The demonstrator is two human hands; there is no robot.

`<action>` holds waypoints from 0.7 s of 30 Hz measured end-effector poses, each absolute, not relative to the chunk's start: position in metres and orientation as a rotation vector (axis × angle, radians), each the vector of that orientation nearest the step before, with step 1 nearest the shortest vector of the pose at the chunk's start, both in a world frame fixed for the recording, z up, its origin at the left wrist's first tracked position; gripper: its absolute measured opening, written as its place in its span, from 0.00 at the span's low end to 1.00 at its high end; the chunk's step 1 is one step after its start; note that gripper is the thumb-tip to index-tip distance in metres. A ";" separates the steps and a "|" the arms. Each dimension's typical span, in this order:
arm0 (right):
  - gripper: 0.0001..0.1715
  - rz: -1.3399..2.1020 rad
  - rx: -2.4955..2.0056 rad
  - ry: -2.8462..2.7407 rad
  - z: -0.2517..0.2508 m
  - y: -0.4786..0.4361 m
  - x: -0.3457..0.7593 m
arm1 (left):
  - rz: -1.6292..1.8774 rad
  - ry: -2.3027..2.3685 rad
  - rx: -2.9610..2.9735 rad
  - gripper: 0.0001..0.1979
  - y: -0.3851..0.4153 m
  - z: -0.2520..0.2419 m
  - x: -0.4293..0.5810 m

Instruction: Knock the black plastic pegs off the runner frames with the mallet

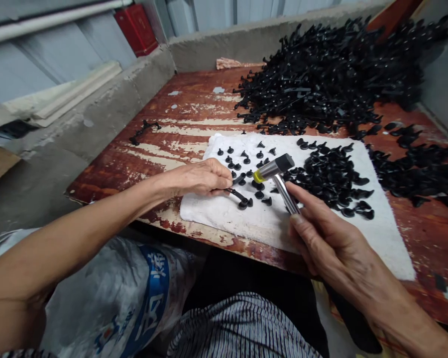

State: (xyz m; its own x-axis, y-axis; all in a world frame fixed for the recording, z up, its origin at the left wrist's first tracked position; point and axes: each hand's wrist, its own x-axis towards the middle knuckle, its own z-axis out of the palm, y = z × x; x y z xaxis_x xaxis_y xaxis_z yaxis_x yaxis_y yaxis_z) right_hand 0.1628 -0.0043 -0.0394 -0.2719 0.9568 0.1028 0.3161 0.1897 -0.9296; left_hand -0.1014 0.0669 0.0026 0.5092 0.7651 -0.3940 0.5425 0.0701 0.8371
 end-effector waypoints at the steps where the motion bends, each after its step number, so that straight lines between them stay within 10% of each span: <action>1: 0.27 1.026 -1.200 -1.802 -0.038 -0.002 0.162 | 0.233 1.141 1.569 0.18 0.068 0.002 -0.102; 21: 0.34 0.562 -1.017 -2.114 -0.019 0.014 0.156 | 0.224 1.154 1.444 0.14 0.070 0.001 -0.103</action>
State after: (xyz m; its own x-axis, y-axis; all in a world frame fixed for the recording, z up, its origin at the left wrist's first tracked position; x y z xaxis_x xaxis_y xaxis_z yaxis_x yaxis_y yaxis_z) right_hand 0.1555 0.0143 -0.0190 -0.4354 0.8002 0.4125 0.4896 0.5950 -0.6374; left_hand -0.1030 0.0696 0.0006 0.4868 0.7339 -0.4738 0.5038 0.2072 0.8386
